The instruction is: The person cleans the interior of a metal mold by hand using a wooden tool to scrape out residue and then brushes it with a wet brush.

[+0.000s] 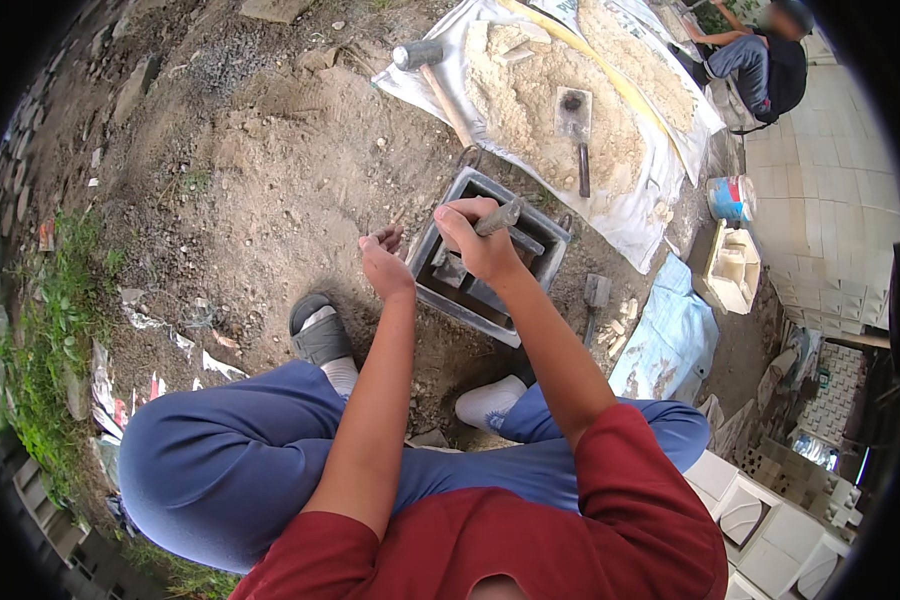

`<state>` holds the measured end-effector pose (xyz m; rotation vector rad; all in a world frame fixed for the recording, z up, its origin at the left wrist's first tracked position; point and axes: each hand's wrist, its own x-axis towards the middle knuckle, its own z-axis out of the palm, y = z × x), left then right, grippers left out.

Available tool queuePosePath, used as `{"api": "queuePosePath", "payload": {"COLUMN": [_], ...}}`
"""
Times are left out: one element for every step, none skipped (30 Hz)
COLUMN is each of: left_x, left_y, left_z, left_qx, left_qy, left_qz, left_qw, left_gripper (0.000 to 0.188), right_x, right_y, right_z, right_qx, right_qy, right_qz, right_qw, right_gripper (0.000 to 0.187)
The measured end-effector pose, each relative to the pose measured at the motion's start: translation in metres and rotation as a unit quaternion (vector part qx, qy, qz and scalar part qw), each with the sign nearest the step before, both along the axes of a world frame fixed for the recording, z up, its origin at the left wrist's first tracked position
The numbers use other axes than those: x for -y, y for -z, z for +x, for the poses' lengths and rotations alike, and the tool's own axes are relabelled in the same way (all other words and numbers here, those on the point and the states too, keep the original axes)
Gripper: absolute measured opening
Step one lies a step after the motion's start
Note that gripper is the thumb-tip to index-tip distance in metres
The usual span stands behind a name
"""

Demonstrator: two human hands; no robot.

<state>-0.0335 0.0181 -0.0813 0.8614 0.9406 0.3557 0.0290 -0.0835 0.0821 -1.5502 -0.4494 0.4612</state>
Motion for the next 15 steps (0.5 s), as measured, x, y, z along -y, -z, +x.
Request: {"api": "queuePosePath", "payload": {"left_x": [0.001,0.002,0.004,0.006,0.008,0.008,0.008,0.008,0.007,0.006,0.006,0.001,-0.005,-0.012,-0.001], "left_y": [-0.003,-0.006,-0.009,-0.012,-0.016,-0.018,-0.018,-0.017,-0.015,-0.014,-0.013,-0.005,0.001,0.009,0.002], "left_z": [0.0,0.0,0.0,0.0,0.001,0.001,0.004,0.005,0.005,0.004,0.003,0.0,-0.003,-0.003,0.0], "left_qx": [-0.002,-0.005,-0.006,-0.003,0.0,0.002,0.002,-0.001,0.001,-0.01,-0.021,-0.018,-0.002,0.014,0.011], "left_qy": [0.007,0.015,0.019,0.019,0.018,0.021,0.02,0.017,0.019,0.02,0.02,0.016,0.007,-0.002,-0.001], "left_qz": [-0.004,-0.007,-0.01,-0.014,-0.018,-0.017,-0.027,-0.037,-0.035,-0.041,-0.048,-0.04,-0.026,-0.011,-0.008], "left_qw": [1.0,1.0,1.0,1.0,1.0,1.0,0.999,0.999,0.999,0.999,0.998,0.999,1.0,1.0,1.0], "left_gripper": [0.065,0.066,0.066,0.066,0.067,0.067,0.066,0.066,0.066,0.066,0.067,0.067,0.067,0.068,0.068], "right_x": [-0.002,-0.004,-0.003,-0.004,-0.003,0.001,0.008,0.013,0.009,0.009,0.011,0.006,0.001,-0.005,0.003], "right_y": [-0.011,-0.016,-0.014,-0.012,-0.011,-0.003,0.015,0.029,0.03,0.03,0.028,0.025,0.013,0.003,-0.009], "right_z": [-0.003,-0.006,-0.01,-0.014,-0.016,-0.016,-0.013,-0.011,-0.009,-0.01,-0.011,-0.013,-0.02,-0.022,-0.026], "right_qx": [0.005,0.01,0.009,0.042,0.075,0.077,0.072,0.063,-0.004,-0.001,0.006,0.014,0.04,0.043,0.034], "right_qy": [0.007,0.013,0.017,0.025,0.034,0.036,0.017,-0.004,0.009,0.012,0.002,-0.014,-0.02,-0.029,-0.012], "right_qz": [-0.013,-0.026,-0.028,-0.019,-0.01,-0.009,-0.009,-0.008,0.006,0.008,-0.004,-0.011,-0.013,-0.002,-0.02], "right_qw": [1.0,1.0,0.999,0.999,0.997,0.996,0.997,0.998,1.0,1.0,1.0,1.0,0.999,0.999,0.999], "right_gripper": [0.038,0.037,0.037,0.037,0.037,0.037,0.037,0.037,0.037,0.037,0.037,0.037,0.038,0.038,0.039]}}
